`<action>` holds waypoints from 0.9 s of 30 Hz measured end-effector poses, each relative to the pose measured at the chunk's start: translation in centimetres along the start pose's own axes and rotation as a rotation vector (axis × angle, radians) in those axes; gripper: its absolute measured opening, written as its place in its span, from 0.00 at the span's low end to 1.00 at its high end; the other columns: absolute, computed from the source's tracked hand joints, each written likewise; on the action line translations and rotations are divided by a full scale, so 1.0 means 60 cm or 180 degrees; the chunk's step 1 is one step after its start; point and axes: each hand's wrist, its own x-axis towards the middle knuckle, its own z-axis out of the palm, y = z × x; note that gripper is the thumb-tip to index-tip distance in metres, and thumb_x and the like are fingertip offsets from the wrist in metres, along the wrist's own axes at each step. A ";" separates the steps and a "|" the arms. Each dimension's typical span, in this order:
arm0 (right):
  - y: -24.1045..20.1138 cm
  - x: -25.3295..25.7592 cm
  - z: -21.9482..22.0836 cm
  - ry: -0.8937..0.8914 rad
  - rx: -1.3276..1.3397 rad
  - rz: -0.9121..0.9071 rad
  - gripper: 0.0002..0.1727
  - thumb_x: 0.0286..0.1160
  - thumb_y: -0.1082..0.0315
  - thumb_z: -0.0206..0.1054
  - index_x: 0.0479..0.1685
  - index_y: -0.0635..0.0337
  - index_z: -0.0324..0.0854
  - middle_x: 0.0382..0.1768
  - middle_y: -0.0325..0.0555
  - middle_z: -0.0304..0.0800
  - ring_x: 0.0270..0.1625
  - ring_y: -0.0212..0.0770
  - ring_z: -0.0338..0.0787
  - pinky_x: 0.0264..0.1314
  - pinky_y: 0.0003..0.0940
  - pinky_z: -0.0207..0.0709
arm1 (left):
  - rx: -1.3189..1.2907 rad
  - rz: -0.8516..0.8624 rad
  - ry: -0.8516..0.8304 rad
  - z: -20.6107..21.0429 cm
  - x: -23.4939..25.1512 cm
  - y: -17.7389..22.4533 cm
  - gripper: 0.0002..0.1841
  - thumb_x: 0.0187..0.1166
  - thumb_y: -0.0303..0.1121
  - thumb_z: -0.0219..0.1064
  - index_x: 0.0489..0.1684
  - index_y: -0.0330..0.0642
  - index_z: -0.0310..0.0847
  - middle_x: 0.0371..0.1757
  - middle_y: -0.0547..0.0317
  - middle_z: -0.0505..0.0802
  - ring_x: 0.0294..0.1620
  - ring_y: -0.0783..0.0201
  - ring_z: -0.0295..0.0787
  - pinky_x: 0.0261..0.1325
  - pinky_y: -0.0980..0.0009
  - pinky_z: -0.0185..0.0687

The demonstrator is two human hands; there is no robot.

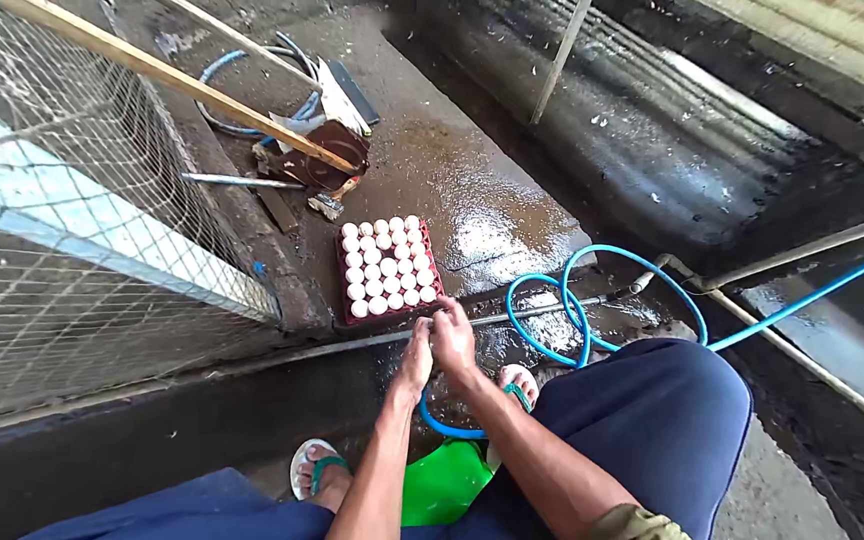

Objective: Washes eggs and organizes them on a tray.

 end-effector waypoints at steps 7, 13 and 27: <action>0.009 -0.007 0.003 -0.0033 -0.0030 -0.0184 0.27 0.82 0.66 0.53 0.79 0.67 0.72 0.77 0.63 0.76 0.78 0.51 0.78 0.79 0.50 0.72 | -0.0128 -0.0025 0.0168 0.008 -0.004 0.005 0.29 0.97 0.40 0.29 0.77 0.29 0.69 0.73 0.40 0.81 0.73 0.60 0.77 0.77 0.62 0.69; 0.008 -0.028 0.007 0.0008 -0.0012 -0.0090 0.29 0.82 0.65 0.55 0.81 0.67 0.68 0.73 0.64 0.78 0.72 0.51 0.81 0.72 0.50 0.76 | -0.0261 -0.0132 0.0092 0.000 -0.006 0.001 0.28 0.96 0.40 0.30 0.70 0.31 0.74 0.57 0.49 0.87 0.57 0.67 0.82 0.64 0.67 0.77; 0.006 -0.003 0.013 0.0160 0.0248 0.0412 0.25 0.90 0.62 0.49 0.81 0.64 0.66 0.65 0.63 0.83 0.63 0.51 0.84 0.63 0.53 0.78 | 0.0082 0.0378 0.0361 0.006 0.019 -0.023 0.23 0.93 0.32 0.38 0.66 0.25 0.76 0.64 0.39 0.84 0.65 0.58 0.80 0.72 0.60 0.74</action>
